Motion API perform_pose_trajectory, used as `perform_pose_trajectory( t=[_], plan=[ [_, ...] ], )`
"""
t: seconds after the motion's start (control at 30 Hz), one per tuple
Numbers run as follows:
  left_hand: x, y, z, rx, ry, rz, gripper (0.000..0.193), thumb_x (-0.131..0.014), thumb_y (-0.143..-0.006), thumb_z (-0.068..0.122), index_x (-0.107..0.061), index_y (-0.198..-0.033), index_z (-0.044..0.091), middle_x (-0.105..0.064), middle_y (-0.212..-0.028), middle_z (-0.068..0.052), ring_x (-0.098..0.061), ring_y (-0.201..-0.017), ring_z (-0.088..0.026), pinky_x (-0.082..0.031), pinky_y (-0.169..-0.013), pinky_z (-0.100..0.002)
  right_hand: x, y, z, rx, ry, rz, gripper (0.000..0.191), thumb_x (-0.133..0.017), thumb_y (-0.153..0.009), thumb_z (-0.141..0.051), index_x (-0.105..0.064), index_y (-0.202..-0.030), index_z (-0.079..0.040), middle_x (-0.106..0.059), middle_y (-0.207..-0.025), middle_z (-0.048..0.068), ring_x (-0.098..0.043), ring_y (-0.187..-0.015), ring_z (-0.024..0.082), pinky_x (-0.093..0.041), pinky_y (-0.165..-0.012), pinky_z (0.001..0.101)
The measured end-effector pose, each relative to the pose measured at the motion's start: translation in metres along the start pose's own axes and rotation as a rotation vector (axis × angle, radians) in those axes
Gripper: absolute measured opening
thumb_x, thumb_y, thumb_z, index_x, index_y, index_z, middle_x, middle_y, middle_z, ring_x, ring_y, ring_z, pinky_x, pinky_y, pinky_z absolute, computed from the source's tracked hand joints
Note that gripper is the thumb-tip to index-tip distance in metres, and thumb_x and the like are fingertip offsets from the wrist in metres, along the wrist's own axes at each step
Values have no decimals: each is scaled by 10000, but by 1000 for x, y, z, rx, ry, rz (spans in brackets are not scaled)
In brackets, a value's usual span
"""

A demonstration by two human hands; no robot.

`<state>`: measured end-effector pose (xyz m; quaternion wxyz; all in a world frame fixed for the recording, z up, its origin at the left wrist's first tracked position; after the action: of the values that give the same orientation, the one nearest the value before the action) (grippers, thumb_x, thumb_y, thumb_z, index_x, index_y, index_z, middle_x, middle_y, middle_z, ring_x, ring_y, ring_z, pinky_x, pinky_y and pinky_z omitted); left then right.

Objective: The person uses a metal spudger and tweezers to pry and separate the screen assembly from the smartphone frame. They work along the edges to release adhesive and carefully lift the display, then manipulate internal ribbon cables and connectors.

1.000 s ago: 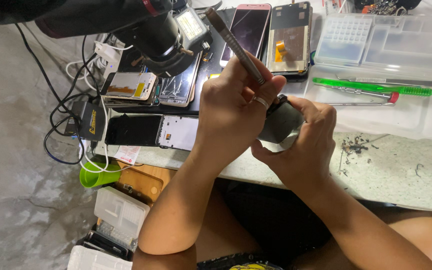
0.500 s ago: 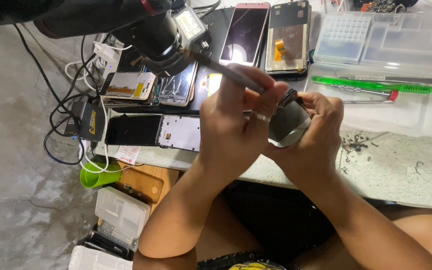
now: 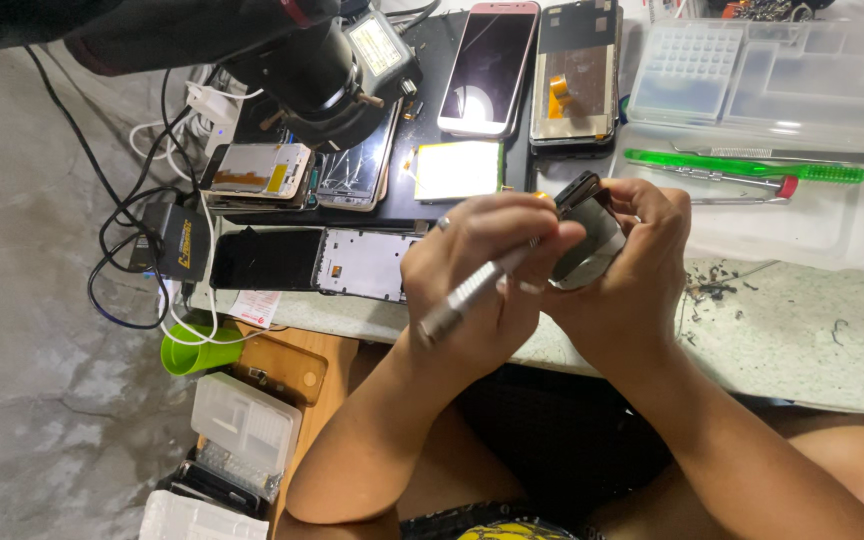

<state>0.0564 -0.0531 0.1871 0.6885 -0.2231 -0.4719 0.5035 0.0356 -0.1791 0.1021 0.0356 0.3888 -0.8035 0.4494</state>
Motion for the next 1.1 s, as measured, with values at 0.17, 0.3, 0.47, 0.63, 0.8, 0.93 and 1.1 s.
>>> perform_pose_trajectory(
  t=[0.17,0.3,0.47,0.63,0.8,0.93,1.1],
  plan=[
    [-4,7,17,-219,-160,-50,226,-773,-1033,100,-587,-1135,21,-702,-1102,-161,-755,-959,-307,-633,-782,-363,-3,5,6,-42,-62,-12,692,-853,-979,-297,-356,-1379,-29,-445,-1223,166,-612,-1073,283,-592,-882,377],
    [-9,16,30,-418,-302,-49,283,-796,-1032,116,-556,-1128,3,-696,-1108,-219,-759,-1012,-357,-664,-908,-451,-3,7,7,-55,-53,-16,649,-813,-971,-233,-373,-1403,-35,-453,-1202,164,-612,-1062,295,-575,-857,379],
    [-13,21,32,-487,-374,-39,267,-783,-1051,125,-546,-1103,13,-701,-1112,-223,-761,-1024,-368,-662,-912,-476,-3,7,7,-55,-56,-5,591,-800,-984,-198,-378,-1362,-28,-460,-1204,175,-602,-1085,294,-573,-892,388],
    [-18,24,36,-552,-463,-45,249,-773,-1058,132,-547,-1072,29,-707,-1113,-215,-763,-1015,-358,-662,-914,-477,-3,7,8,-56,-39,-6,623,-806,-961,-201,-390,-1393,-32,-467,-1189,181,-573,-1103,316,-561,-899,405],
    [-11,18,25,-405,-309,33,245,-796,-1016,98,-573,-1069,12,-708,-1088,-188,-767,-987,-327,-676,-884,-417,-4,5,7,-58,-66,-8,613,-832,-999,-212,-372,-1358,-23,-454,-1200,170,-585,-1094,281,-579,-896,367],
    [-1,16,-4,-93,-67,94,232,-807,-981,67,-615,-1108,42,-733,-1086,-144,-771,-947,-251,-637,-762,-284,-1,1,1,-19,-24,-3,851,-957,-829,-287,-355,-1368,-20,-440,-1209,173,-581,-1058,296,-552,-868,404],
    [1,23,-30,169,277,203,165,-743,-1060,48,-617,-1161,14,-731,-1075,-118,-742,-911,-156,-620,-821,-234,1,0,0,-37,-37,0,871,-976,-811,-235,-354,-1384,-29,-445,-1230,158,-605,-1036,283,-563,-872,379]
  ],
)
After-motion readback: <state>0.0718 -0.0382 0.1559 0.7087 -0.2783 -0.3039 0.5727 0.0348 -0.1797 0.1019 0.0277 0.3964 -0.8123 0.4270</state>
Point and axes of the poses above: each hand's wrist, its own y-axis away from the middle knuckle, its own x-axis out of the back of the hand, z = x × y, the point moved 10 cm from there along -y, towards the middle knuckle
